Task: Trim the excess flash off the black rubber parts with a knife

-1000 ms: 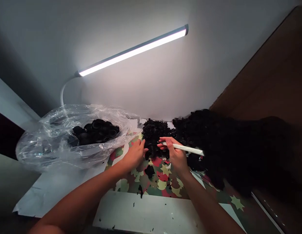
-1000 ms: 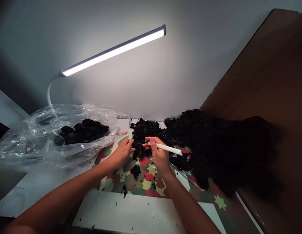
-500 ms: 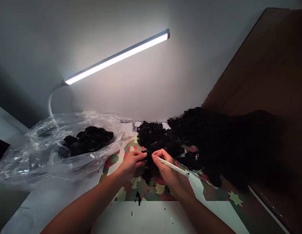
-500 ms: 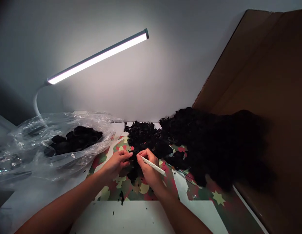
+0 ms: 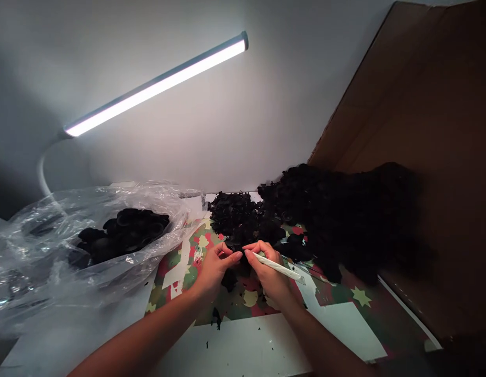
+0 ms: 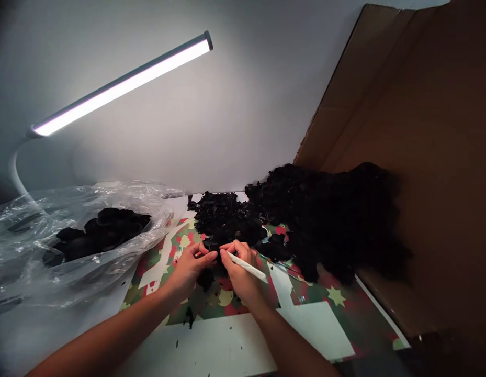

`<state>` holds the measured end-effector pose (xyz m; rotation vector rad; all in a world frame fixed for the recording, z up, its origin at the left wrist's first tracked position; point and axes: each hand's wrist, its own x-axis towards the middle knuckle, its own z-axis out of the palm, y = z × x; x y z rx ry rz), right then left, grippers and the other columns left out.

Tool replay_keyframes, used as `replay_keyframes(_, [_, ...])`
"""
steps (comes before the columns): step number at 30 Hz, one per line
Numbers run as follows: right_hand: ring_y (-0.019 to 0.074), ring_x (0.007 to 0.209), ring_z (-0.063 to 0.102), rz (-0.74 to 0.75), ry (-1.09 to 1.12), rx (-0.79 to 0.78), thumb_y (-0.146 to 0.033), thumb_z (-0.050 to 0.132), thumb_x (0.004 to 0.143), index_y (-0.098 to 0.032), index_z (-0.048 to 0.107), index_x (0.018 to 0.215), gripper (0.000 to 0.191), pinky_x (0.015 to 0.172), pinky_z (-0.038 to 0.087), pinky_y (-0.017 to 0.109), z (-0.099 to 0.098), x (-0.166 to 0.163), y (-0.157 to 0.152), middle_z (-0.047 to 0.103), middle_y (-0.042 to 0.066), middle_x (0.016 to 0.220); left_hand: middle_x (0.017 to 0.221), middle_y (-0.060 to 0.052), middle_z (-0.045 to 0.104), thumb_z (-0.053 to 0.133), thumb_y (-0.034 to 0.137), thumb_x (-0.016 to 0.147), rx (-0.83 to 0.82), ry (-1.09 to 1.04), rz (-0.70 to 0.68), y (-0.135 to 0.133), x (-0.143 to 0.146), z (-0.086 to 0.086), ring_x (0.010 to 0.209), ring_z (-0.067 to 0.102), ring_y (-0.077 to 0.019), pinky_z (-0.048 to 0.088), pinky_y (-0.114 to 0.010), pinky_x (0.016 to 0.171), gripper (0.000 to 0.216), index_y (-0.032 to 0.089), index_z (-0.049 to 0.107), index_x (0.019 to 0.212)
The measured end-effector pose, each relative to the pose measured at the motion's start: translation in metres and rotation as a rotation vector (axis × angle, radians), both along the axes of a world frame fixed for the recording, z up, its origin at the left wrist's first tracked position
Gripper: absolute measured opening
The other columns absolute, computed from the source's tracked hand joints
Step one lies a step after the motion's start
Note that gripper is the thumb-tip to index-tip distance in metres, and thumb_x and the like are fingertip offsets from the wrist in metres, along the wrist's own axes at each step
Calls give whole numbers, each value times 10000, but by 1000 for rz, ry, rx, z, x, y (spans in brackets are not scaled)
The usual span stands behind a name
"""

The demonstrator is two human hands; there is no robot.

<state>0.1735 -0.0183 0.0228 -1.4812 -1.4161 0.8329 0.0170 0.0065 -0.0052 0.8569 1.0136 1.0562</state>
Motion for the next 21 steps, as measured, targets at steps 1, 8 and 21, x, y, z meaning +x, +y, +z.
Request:
replay_keyframes(1, [230,871,628,-6,-24,7,-386,577,883,-235,567,675,257,771,456,334,0,0,-1,727,39,934,634,5,658,894,396,648,18,25,2,0,1,-2,612,574,-115,408,-205,581,431,172,526,655])
replay_keyframes(8, [251,968,620,-53,-190,167,-256,537,879,-236,551,680,201,892,383,398,2,-6,-3,732,31,912,590,40,564,878,425,649,92,64,68,-2,13,0,576,490,-97,365,-196,544,438,170,522,625])
replay_keyframes(21, [269,995,557,-63,-558,310,-147,494,972,-233,597,871,169,870,312,425,-11,2,6,710,42,902,593,32,592,913,396,611,-55,-126,4,6,1,-5,581,567,-110,434,-219,599,434,163,547,613])
